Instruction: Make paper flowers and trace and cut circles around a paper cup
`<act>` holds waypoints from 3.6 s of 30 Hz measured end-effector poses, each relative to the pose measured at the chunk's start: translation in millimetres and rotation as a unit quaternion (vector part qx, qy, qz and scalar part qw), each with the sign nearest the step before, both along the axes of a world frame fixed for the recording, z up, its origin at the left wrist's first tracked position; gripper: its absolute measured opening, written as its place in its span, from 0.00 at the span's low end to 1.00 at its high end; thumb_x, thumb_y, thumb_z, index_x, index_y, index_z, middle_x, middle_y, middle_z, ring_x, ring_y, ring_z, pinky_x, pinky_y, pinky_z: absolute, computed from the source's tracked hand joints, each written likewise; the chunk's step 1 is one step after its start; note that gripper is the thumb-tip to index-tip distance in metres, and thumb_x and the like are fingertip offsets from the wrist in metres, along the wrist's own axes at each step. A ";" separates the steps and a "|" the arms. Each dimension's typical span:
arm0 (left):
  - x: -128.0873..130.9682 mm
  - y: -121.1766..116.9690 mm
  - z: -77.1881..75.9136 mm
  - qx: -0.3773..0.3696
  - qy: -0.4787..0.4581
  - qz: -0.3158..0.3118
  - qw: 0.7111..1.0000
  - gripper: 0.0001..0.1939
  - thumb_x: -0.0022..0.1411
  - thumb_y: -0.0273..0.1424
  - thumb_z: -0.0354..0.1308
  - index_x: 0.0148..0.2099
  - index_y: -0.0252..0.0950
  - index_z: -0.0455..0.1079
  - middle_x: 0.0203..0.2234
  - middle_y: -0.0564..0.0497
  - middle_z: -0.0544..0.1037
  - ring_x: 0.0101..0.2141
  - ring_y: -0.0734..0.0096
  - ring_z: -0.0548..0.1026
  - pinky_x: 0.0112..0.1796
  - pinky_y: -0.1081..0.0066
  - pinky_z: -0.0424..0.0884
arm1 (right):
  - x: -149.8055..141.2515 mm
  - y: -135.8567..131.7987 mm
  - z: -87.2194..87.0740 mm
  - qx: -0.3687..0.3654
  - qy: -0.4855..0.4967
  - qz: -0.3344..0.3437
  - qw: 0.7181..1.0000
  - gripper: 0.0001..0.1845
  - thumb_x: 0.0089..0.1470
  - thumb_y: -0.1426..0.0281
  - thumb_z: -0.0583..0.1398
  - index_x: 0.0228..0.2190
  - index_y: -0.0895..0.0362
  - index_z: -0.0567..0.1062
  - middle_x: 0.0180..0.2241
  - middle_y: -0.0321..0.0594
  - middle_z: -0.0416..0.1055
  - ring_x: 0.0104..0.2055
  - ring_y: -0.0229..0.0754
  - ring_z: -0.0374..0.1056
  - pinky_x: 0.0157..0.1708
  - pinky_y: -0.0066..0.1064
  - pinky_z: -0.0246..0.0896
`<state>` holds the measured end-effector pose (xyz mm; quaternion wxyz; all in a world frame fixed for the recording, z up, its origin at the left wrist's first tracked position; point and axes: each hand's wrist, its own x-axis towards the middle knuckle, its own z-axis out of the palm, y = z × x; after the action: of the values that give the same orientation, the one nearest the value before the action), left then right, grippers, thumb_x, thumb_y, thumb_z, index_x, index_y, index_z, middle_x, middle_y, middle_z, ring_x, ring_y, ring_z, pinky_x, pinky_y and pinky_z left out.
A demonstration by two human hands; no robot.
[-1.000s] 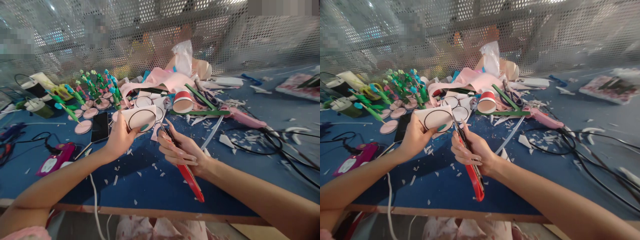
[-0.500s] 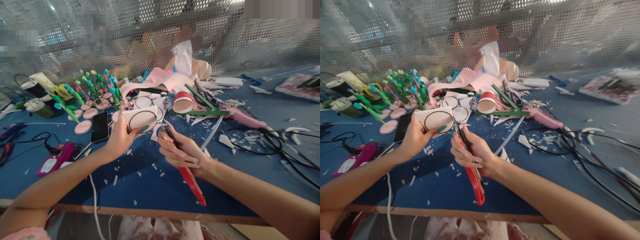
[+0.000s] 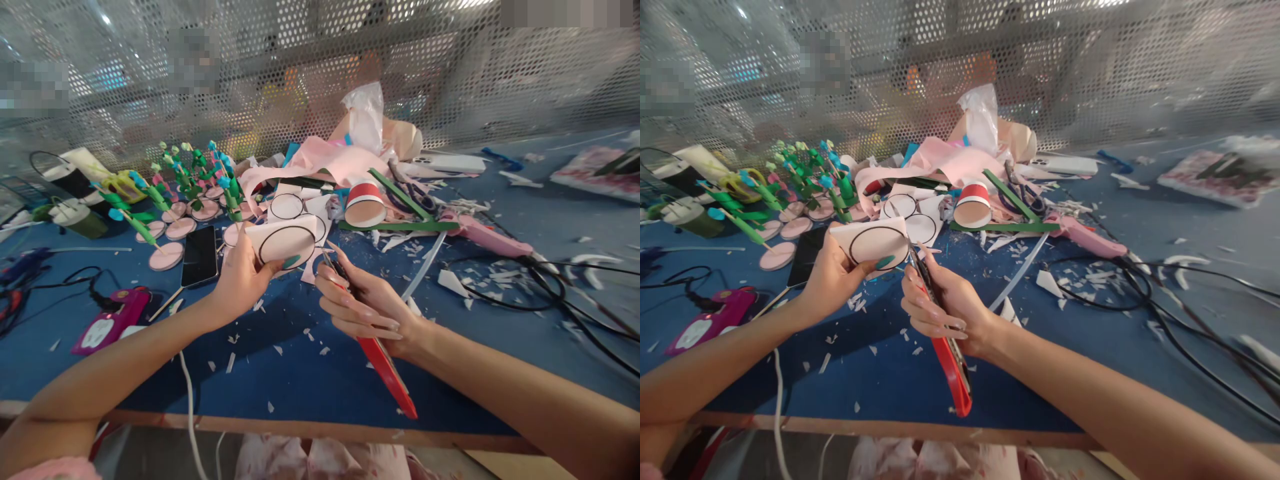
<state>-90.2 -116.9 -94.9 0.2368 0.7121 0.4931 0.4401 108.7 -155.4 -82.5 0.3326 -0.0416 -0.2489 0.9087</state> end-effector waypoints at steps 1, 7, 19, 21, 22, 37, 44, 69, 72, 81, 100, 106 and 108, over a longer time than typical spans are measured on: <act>-0.1 -0.1 -0.3 -0.002 0.000 -0.002 1.000 0.35 0.51 0.30 0.65 0.56 0.34 0.51 0.37 0.46 0.76 0.42 0.56 0.77 0.39 0.61 0.76 | 0.0 0.1 0.0 -0.001 -0.003 0.000 1.000 0.32 0.65 0.59 0.31 0.24 0.60 0.64 0.16 0.27 0.56 0.07 0.24 0.39 0.07 0.13 0.52; -0.7 -1.6 -0.6 -0.010 0.007 -0.007 1.000 0.35 0.51 0.32 0.65 0.57 0.34 0.51 0.35 0.47 0.76 0.40 0.57 0.77 0.37 0.63 0.77 | 0.8 0.0 -0.7 -0.008 -0.012 0.000 1.000 0.32 0.65 0.61 0.30 0.23 0.59 0.62 0.16 0.28 0.57 0.07 0.24 0.40 0.07 0.13 0.50; 1.9 -6.0 6.1 -0.013 0.069 0.025 0.997 0.30 0.50 0.31 0.65 0.52 0.31 0.56 0.30 0.50 0.74 0.30 0.66 0.75 0.31 0.69 0.72 | -0.8 -1.6 -0.8 0.002 -0.042 -0.017 0.999 0.27 0.66 0.60 0.37 0.24 0.59 0.62 0.14 0.27 0.57 0.07 0.24 0.38 0.07 0.14 0.48; 2.2 -7.1 8.8 -0.022 0.086 0.020 0.996 0.28 0.51 0.31 0.64 0.51 0.30 0.57 0.28 0.51 0.73 0.26 0.69 0.72 0.27 0.71 0.70 | -2.1 -2.6 -0.9 0.006 -0.059 -0.029 0.998 0.27 0.66 0.59 0.37 0.23 0.59 0.62 0.13 0.27 0.56 0.07 0.25 0.38 0.08 0.14 0.49; 2.3 -7.5 9.8 -0.023 0.096 0.017 0.995 0.27 0.51 0.32 0.63 0.50 0.30 0.57 0.27 0.51 0.72 0.25 0.71 0.71 0.26 0.72 0.68 | -2.8 -3.1 -0.8 0.007 -0.067 -0.035 0.997 0.28 0.66 0.59 0.37 0.23 0.58 0.62 0.13 0.27 0.56 0.07 0.25 0.37 0.08 0.14 0.49; 4.8 -8.6 13.1 0.005 0.151 -0.002 0.989 0.18 0.52 0.31 0.61 0.43 0.34 0.59 0.24 0.53 0.70 0.23 0.72 0.69 0.22 0.75 0.63 | -6.2 -2.8 -5.0 0.032 -0.109 -0.057 0.992 0.32 0.64 0.53 0.41 0.18 0.59 0.63 0.09 0.28 0.56 0.06 0.25 0.41 0.09 0.16 0.48; 6.9 -15.9 11.5 0.005 0.169 -0.004 0.986 0.19 0.52 0.33 0.61 0.44 0.35 0.58 0.23 0.54 0.69 0.24 0.71 0.70 0.24 0.74 0.65 | -4.7 -1.7 -0.9 0.034 -0.108 -0.065 0.991 0.32 0.63 0.52 0.43 0.18 0.60 0.64 0.09 0.29 0.57 0.06 0.24 0.41 0.09 0.15 0.48; 4.8 -13.8 8.8 -0.021 0.003 -0.014 1.000 0.19 0.57 0.32 0.59 0.50 0.36 0.59 0.34 0.48 0.77 0.34 0.65 0.77 0.33 0.68 0.76 | -7.2 -3.1 1.4 0.062 -0.136 -0.120 0.981 0.27 0.61 0.52 0.50 0.20 0.60 0.66 0.10 0.29 0.58 0.07 0.26 0.45 0.08 0.17 0.48; 5.7 -14.3 13.1 -0.011 0.009 -0.005 1.000 0.17 0.58 0.32 0.58 0.49 0.36 0.59 0.33 0.50 0.76 0.32 0.68 0.76 0.31 0.70 0.74 | -7.7 -3.6 1.6 0.063 -0.138 -0.128 0.980 0.27 0.61 0.52 0.49 0.21 0.60 0.66 0.10 0.29 0.58 0.07 0.26 0.46 0.08 0.17 0.49; 4.9 -12.4 11.2 0.006 0.017 -0.001 1.000 0.13 0.59 0.30 0.57 0.45 0.37 0.60 0.27 0.54 0.73 0.26 0.72 0.73 0.28 0.72 0.71 | -7.3 -2.9 2.2 0.072 -0.140 -0.128 0.979 0.24 0.60 0.55 0.52 0.21 0.59 0.65 0.11 0.28 0.58 0.07 0.26 0.46 0.07 0.17 0.49; 4.2 -11.7 12.7 0.021 0.030 0.000 0.999 0.11 0.59 0.33 0.57 0.42 0.35 0.60 0.26 0.52 0.74 0.25 0.72 0.74 0.25 0.75 0.70 | -3.6 0.6 7.0 0.061 -0.172 -0.117 0.976 0.26 0.60 0.53 0.50 0.20 0.59 0.65 0.09 0.28 0.58 0.05 0.25 0.43 0.06 0.16 0.48; 4.3 -11.2 14.7 0.051 0.053 0.006 0.997 0.11 0.58 0.30 0.56 0.43 0.35 0.61 0.28 0.51 0.75 0.25 0.72 0.74 0.25 0.75 0.68 | -1.8 1.0 6.5 0.057 -0.179 -0.105 0.977 0.27 0.60 0.52 0.49 0.20 0.59 0.64 0.08 0.28 0.58 0.05 0.25 0.43 0.06 0.16 0.47; 4.4 -11.1 15.1 0.059 0.060 0.004 0.996 0.12 0.58 0.30 0.56 0.44 0.34 0.62 0.28 0.51 0.75 0.26 0.72 0.74 0.25 0.76 0.68 | -1.4 0.4 7.0 0.055 -0.175 -0.100 0.978 0.27 0.61 0.52 0.49 0.20 0.59 0.65 0.08 0.28 0.58 0.05 0.25 0.42 0.05 0.16 0.46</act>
<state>-85.8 -128.0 -79.7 0.1627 0.7479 0.4827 0.4257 107.2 -155.0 -75.5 0.3747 -0.2065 -0.3471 0.8346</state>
